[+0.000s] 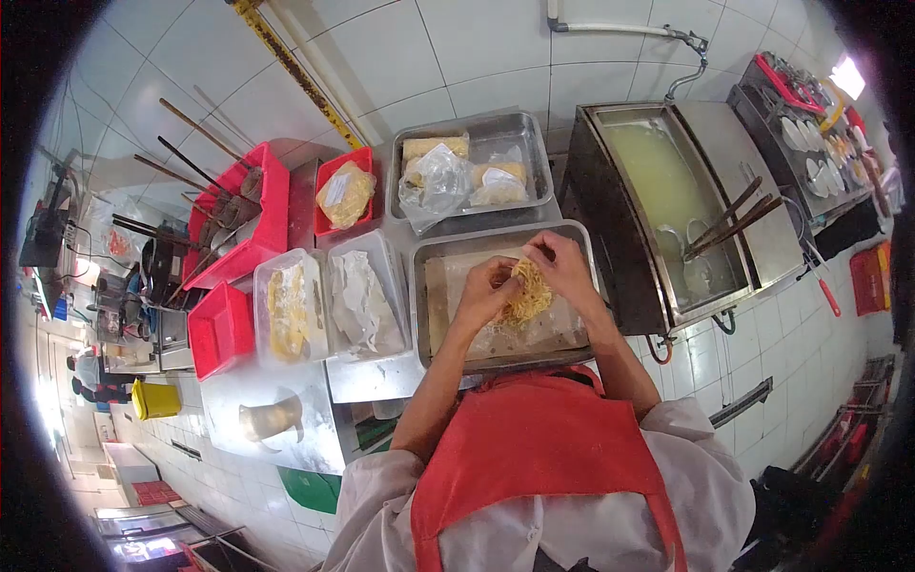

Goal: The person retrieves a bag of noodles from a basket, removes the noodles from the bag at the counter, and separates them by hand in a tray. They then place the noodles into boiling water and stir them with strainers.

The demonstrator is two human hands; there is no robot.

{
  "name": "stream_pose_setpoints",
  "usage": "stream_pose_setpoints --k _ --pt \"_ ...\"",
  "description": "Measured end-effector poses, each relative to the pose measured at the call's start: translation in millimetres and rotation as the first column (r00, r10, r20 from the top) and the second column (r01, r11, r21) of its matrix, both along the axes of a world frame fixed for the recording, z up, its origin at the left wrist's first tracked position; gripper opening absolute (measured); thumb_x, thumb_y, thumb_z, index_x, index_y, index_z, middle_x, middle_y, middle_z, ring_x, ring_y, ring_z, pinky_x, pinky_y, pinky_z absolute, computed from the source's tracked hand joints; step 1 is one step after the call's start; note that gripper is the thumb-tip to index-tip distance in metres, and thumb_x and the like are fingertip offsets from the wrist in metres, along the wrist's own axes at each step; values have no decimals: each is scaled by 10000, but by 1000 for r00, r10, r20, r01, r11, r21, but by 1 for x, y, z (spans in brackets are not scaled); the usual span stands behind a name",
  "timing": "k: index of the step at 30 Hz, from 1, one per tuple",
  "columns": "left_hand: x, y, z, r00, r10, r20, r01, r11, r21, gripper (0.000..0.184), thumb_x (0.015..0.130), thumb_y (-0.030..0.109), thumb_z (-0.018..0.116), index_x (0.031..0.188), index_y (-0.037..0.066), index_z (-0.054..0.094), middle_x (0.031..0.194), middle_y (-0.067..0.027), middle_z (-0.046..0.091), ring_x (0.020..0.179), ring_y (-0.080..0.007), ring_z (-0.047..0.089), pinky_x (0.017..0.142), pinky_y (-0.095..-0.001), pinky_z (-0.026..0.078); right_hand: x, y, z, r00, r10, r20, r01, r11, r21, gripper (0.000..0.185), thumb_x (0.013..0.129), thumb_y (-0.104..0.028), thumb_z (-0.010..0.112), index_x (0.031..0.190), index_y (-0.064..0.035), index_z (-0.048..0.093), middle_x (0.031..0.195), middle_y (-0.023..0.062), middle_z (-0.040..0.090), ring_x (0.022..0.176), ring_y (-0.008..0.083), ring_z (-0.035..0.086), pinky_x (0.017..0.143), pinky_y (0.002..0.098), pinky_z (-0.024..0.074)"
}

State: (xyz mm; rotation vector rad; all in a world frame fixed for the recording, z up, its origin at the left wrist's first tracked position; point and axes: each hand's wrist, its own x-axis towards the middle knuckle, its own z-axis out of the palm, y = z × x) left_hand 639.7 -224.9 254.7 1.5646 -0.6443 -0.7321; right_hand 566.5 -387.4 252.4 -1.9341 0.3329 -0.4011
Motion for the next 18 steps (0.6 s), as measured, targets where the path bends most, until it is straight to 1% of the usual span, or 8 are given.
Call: stream_pose_setpoints --k 1,4,6,8,10,12,14,18 --pt "2 -1 -5 999 19 -31 -19 1000 -22 229 843 59 629 1054 -24 598 895 -79 647 787 -122 608 701 -271 490 2 1 1 998 -6 56 1 996 89 173 854 -153 661 929 1 632 777 70 650 673 115 583 578 279 457" --pt "7 0 -13 997 62 -55 -65 996 -54 198 840 37 616 1023 -35 605 874 -94 655 776 -133 619 679 -274 494 -4 4 8 992 45 120 -62 989 137 165 857 -149 658 929 -2 636 752 22 623 654 82 546 586 260 448" --pt "6 1 -12 996 79 -53 -82 995 -61 184 842 35 613 1015 -28 612 872 -88 657 782 -135 620 679 -271 493 -7 -1 -2 994 83 72 -93 985 146 168 857 -152 659 925 0 635 751 18 613 659 79 541 591 254 447" --pt "1 0 2 984 171 51 -172 985 25 162 838 21 610 996 -9 628 902 -74 661 787 -139 621 675 -263 493 -10 -3 -8 993 118 24 -120 980 156 171 857 -155 659 920 1 633 750 15 604 663 76 535 595 248 446" --pt "-2 -2 3 980 187 69 -187 982 -8 160 826 9 614 985 3 631 907 -63 657 790 -136 620 670 -261 494 -13 -2 -12 994 110 15 -109 939 326 166 846 -139 660 911 10 626 755 6 600 668 77 537 605 250 451" --pt "-3 -2 0 975 206 86 -203 978 -40 161 815 -2 619 975 16 634 912 -53 652 793 -134 618 666 -260 495 -14 -3 -18 994 109 -3 -104 956 275 155 851 -133 650 913 6 621 765 2 592 689 77 537 619 245 444" --pt "0 -4 -6 962 192 192 -190 981 -31 184 776 -31 632 951 26 632 895 -46 633 807 -130 612 669 -269 504 -15 -1 -12 994 106 -18 -100 970 220 143 857 -127 639 915 2 616 775 -2 584 709 77 538 634 239 437" --pt "2 -2 -6 932 187 310 -177 982 -62 198 749 -54 636 927 34 627 860 -42 613 809 -130 608 675 -273 512 -15 4 -6 996 81 33 -85 989 119 131 826 -94 636 924 -8 631 831 50 617 728 138 580 641 282 463"
